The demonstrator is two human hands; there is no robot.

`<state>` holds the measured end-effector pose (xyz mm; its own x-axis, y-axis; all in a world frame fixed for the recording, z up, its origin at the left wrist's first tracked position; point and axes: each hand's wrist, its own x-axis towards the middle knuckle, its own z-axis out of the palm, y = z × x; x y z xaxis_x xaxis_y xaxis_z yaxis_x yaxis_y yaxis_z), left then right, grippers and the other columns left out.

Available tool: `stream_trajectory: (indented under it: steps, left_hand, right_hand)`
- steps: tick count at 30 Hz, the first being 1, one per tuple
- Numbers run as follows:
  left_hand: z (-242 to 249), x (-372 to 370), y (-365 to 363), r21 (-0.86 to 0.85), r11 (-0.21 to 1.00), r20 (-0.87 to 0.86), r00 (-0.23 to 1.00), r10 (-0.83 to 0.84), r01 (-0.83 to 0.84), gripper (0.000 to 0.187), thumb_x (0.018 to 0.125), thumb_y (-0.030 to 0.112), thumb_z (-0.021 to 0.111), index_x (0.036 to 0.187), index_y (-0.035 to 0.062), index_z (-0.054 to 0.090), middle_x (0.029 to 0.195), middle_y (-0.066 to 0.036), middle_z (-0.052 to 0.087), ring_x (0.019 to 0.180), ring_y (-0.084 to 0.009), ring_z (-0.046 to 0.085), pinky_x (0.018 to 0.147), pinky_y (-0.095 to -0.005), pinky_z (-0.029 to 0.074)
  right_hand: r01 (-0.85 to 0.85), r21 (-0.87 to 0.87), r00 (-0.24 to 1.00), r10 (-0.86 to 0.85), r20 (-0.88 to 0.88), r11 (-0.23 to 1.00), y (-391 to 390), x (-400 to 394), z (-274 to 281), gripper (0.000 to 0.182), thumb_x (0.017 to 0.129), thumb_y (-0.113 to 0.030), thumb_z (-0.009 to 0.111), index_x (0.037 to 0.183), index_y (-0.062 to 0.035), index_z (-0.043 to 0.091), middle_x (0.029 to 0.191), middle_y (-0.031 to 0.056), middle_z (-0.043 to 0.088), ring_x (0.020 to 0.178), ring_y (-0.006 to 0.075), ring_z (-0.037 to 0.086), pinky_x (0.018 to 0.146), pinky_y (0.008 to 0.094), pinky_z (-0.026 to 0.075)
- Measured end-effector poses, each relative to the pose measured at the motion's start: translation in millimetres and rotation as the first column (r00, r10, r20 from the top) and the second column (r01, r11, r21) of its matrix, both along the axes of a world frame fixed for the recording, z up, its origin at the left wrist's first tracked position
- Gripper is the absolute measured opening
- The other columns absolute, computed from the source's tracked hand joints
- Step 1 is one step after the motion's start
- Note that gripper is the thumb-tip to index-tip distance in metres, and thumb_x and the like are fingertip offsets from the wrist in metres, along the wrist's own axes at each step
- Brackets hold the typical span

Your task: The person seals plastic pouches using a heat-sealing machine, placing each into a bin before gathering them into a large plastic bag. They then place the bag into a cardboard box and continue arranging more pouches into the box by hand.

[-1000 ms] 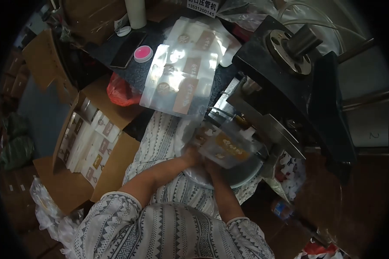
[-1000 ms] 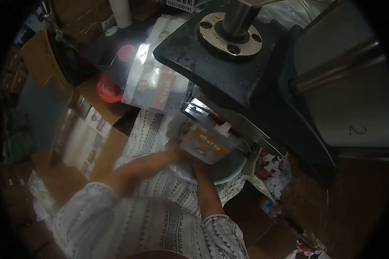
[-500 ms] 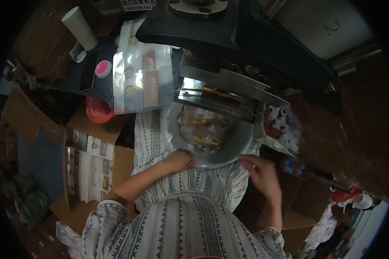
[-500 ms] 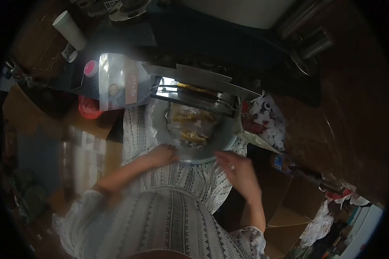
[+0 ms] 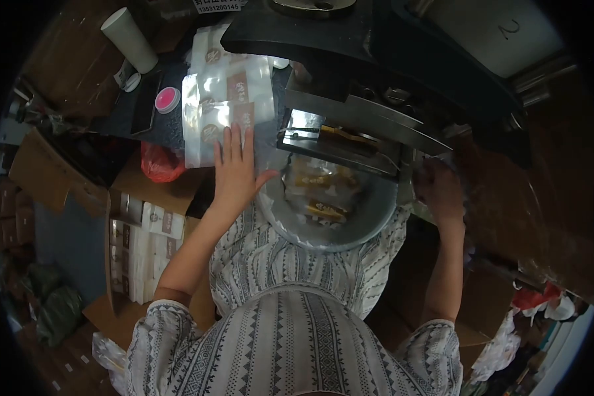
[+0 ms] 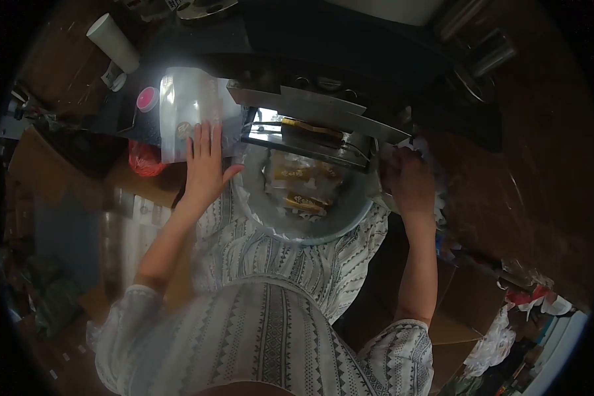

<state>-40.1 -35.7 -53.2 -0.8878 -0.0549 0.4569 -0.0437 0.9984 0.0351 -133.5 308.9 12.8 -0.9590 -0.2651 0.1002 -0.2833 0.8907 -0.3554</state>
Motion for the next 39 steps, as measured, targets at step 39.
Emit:
stream_trajectory:
  steps: [39]
  left_hand:
    - [31.6,-26.0,72.7,0.947,0.094,0.306,0.777,-0.550,-0.306,0.022,0.088,0.017,0.062,0.097,-0.0021,0.065,0.084,-0.010,0.067,0.068,-0.0149,0.065,0.062,-0.0242,0.053]
  right_hand:
    - [-0.110,-0.574,0.993,0.111,-0.032,0.812,-57.5,42.0,19.2,0.025,0.081,-0.012,0.069,0.102,-0.0040,0.059,0.093,0.0114,0.067,0.086,0.0242,0.067,0.075,0.0324,0.051]
